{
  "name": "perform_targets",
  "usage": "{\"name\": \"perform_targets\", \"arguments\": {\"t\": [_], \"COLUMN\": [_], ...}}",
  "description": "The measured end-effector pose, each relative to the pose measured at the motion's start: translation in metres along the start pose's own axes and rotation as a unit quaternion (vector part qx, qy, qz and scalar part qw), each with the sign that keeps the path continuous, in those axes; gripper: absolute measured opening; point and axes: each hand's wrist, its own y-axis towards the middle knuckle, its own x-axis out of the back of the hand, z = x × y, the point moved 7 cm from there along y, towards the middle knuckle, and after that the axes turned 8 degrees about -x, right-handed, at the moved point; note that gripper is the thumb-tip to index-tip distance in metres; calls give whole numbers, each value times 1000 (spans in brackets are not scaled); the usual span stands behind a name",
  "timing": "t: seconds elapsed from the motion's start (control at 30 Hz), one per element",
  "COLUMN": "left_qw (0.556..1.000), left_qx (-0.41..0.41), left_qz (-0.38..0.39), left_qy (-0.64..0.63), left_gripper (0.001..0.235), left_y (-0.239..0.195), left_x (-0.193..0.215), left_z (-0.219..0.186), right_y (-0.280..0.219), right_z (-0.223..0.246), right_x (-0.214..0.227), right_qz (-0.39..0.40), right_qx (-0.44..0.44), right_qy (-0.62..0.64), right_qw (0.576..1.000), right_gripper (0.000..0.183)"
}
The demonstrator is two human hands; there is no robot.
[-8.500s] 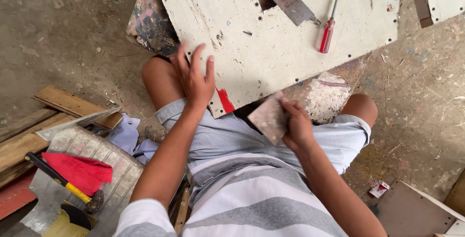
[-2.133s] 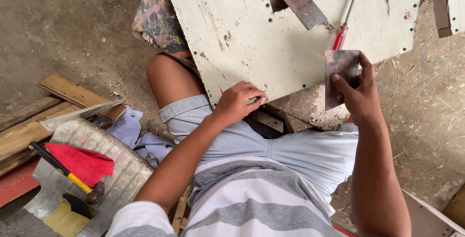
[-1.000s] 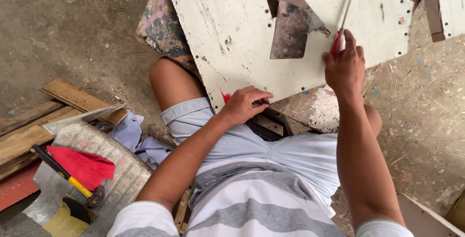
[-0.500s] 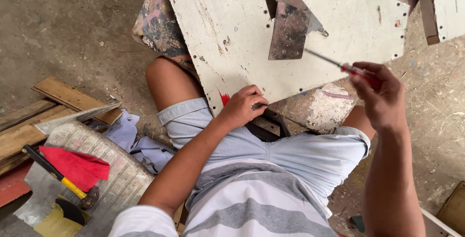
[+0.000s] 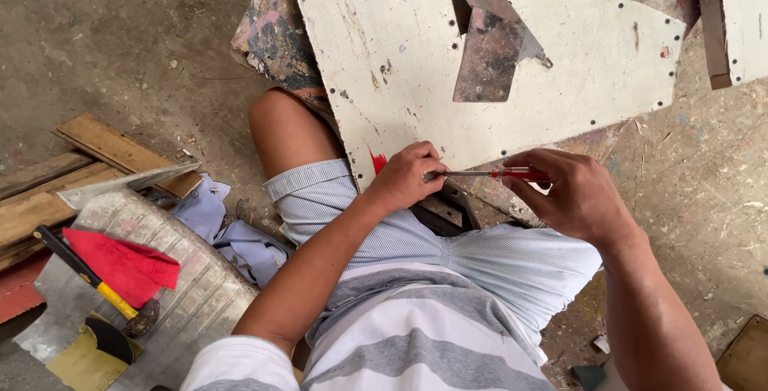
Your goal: Finishing the edges of a large letter 'G' cutout by scraping and cleaning with a putty knife and screwdriver.
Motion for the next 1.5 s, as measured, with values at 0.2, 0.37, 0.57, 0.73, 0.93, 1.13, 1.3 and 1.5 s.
{"name": "perform_targets", "arguments": {"t": [0.2,0.37,0.57,0.73,0.93,1.13,1.3,1.5], "left_qw": [1000,1000,1000,1000,993,994,994,993], "left_qx": [11,9,-9,-24,-80,-87,-84,-93], "left_qz": [8,7,-9,-10,-76,-67,-51,-56], "left_qy": [-3,-6,-11,10,41,23,37,36], "left_gripper": [17,17,16,16,10,16,13,14], "left_y": [0,0,0,0,-3,-4,-4,-5], "left_x": [-2,-2,-1,-1,4,2,-5,0], "left_z": [3,1,1,-2,-4,-3,5,-2], "right_y": [2,7,13,19,20,27,20,15], "right_z": [16,25,55,68,82,84,96,95], "right_x": [-1,-6,-16,-25,-38,-27,-18,-6], "right_qz": [7,23,56,97,189,124,118,0], "right_qx": [63,67,153,147,121,51,93,144], "right_qy": [-45,-119,-256,-276,-337,-378,-242,-136], "right_qw": [997,990,953,945,914,916,959,980], "right_gripper": [23,22,17,23,30,29,18,2]}}
